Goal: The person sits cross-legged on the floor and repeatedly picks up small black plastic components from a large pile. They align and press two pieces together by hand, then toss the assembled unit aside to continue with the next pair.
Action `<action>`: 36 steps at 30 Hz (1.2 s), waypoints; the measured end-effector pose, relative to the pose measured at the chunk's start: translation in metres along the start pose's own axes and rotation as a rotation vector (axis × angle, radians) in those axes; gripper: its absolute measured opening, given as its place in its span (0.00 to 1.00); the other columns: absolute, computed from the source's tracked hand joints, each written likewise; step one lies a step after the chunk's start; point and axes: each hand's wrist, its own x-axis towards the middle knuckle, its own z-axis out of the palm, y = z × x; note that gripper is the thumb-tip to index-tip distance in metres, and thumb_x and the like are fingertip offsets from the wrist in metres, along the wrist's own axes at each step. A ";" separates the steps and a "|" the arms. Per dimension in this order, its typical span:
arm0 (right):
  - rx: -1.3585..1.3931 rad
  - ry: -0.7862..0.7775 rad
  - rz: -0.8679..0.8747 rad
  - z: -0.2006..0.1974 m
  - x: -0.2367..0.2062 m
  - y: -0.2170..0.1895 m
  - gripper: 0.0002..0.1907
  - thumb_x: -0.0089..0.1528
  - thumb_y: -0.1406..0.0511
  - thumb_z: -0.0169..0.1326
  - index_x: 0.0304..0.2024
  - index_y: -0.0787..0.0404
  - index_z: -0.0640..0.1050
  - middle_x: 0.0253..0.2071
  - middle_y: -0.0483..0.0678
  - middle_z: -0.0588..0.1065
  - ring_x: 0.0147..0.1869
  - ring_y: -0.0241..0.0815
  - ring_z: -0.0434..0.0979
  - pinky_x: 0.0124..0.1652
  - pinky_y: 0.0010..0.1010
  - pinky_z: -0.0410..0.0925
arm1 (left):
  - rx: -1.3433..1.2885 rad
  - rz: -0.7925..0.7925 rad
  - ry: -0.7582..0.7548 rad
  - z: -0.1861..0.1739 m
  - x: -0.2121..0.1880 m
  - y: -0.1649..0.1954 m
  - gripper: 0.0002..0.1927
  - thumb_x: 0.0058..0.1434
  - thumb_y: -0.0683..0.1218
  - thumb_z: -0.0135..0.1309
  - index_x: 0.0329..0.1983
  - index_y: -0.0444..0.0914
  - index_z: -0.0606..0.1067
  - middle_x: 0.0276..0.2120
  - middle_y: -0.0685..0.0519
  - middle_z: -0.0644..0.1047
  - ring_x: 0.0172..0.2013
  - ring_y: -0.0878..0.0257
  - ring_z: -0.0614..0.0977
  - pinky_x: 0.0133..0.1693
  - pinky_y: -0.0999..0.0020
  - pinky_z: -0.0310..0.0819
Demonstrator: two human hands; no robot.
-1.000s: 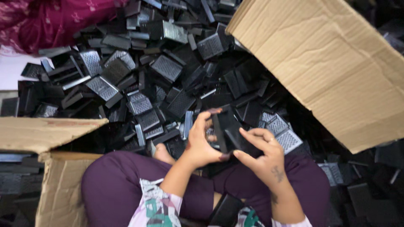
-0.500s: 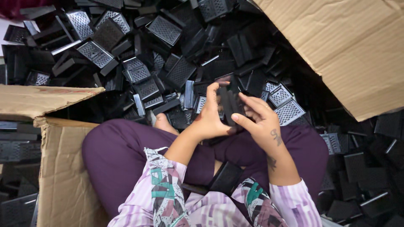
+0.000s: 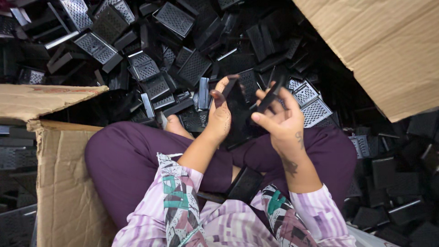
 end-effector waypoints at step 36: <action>-0.175 -0.097 0.055 0.012 0.000 -0.004 0.38 0.52 0.77 0.68 0.64 0.74 0.69 0.59 0.56 0.76 0.62 0.43 0.78 0.65 0.37 0.70 | 0.661 0.362 -0.095 0.023 -0.018 0.023 0.49 0.69 0.78 0.33 0.70 0.32 0.55 0.62 0.45 0.61 0.61 0.56 0.72 0.67 0.61 0.65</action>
